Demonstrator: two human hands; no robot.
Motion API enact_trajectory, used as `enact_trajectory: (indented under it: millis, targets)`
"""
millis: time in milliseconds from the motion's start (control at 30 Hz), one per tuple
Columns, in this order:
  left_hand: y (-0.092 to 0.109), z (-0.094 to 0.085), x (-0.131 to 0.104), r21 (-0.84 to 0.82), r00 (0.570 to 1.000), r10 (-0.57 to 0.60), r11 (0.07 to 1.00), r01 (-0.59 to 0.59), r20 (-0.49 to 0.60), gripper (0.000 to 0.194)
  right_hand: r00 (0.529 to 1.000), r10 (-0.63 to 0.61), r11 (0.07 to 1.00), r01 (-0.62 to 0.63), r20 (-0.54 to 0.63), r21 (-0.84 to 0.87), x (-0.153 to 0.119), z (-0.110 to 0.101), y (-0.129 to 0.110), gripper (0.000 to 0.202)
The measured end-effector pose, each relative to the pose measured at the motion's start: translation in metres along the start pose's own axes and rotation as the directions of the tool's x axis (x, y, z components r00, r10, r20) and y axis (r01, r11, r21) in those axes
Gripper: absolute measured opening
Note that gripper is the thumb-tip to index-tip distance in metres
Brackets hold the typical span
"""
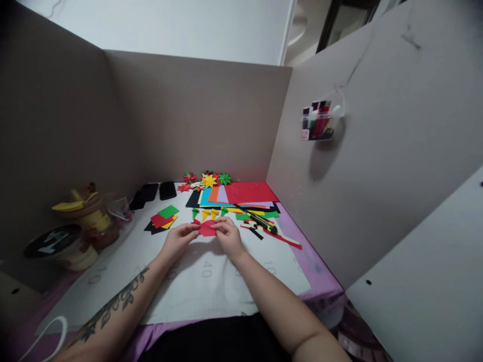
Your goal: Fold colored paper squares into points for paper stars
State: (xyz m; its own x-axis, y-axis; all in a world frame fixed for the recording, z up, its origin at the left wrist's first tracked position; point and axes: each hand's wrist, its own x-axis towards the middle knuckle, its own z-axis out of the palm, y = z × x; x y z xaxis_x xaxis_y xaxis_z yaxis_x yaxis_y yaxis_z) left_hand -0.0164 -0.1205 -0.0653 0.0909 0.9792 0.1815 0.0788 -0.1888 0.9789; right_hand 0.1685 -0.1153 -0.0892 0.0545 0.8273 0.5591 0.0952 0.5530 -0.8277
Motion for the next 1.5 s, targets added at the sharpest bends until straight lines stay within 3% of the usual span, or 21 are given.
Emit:
enact_trajectory:
  millis: [267,467,667,1500]
  targets:
    - [0.004,-0.003,-0.001,0.079,0.996,0.09,0.993,-0.087,-0.025,0.018,1.0,0.015,0.999,-0.015,0.009,0.04,0.001,0.001,-0.003,0.013]
    - [0.006,0.0,-0.003,0.085,0.992,0.12,0.99,-0.116,-0.035,0.017,0.986,0.168,0.961,-0.166,0.011,0.222,0.0,0.007,-0.005,0.013]
    - [0.005,0.0,-0.003,0.089,0.992,0.127,0.988,-0.124,-0.024,0.016,0.967,0.252,0.93,-0.249,0.023,0.27,-0.001,0.009,-0.004,0.011]
    - [0.013,0.011,-0.008,0.054,0.992,0.072,0.996,-0.067,-0.101,0.017,0.953,0.301,0.9,-0.27,-0.041,0.343,-0.005,0.016,-0.008,0.025]
